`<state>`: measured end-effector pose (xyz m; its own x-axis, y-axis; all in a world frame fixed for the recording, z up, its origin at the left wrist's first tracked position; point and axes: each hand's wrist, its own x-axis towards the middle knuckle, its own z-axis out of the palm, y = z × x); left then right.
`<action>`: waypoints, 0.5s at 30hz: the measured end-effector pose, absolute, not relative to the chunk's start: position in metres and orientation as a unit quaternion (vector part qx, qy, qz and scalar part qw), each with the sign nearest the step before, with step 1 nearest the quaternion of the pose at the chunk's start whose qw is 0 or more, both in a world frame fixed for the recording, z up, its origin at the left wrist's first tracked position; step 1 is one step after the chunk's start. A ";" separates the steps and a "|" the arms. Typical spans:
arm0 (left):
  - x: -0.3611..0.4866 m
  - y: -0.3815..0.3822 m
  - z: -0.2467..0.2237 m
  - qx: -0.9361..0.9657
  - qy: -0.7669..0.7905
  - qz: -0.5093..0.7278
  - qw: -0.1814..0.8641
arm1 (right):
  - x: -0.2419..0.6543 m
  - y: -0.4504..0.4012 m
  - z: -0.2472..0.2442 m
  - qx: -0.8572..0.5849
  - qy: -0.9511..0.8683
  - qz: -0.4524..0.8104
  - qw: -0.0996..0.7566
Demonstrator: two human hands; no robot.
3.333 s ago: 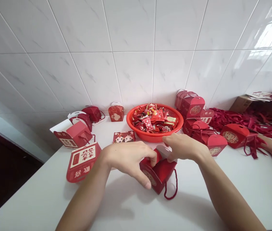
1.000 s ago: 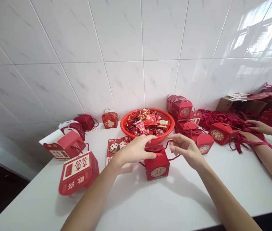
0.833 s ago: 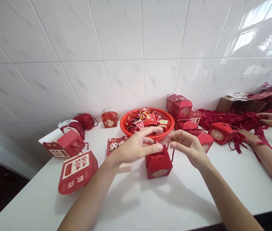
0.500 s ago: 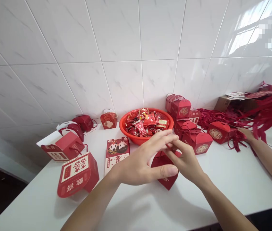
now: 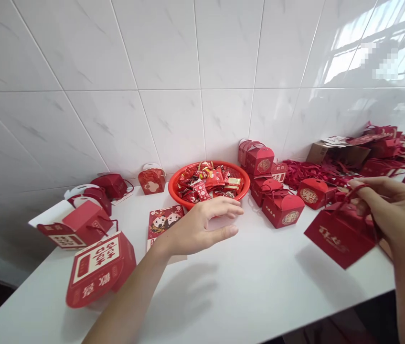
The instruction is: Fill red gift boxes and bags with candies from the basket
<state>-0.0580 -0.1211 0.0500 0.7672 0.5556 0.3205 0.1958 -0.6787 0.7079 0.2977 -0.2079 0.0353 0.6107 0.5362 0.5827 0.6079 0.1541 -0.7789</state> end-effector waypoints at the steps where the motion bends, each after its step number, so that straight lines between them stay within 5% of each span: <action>1: -0.058 -0.121 0.050 0.878 0.215 0.264 0.336 | 0.310 -0.200 0.033 -0.664 -0.422 -0.039 0.617; 15: -0.067 -0.123 0.056 0.881 0.228 0.253 0.329 | 0.341 -0.064 -0.012 -0.711 -0.398 -0.081 0.575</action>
<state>-0.0671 -0.1227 0.0559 0.7681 0.5677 0.2961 0.2339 -0.6793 0.6956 0.3410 -0.0639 -0.0115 0.6700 0.4720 0.5730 0.6590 -0.0230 -0.7518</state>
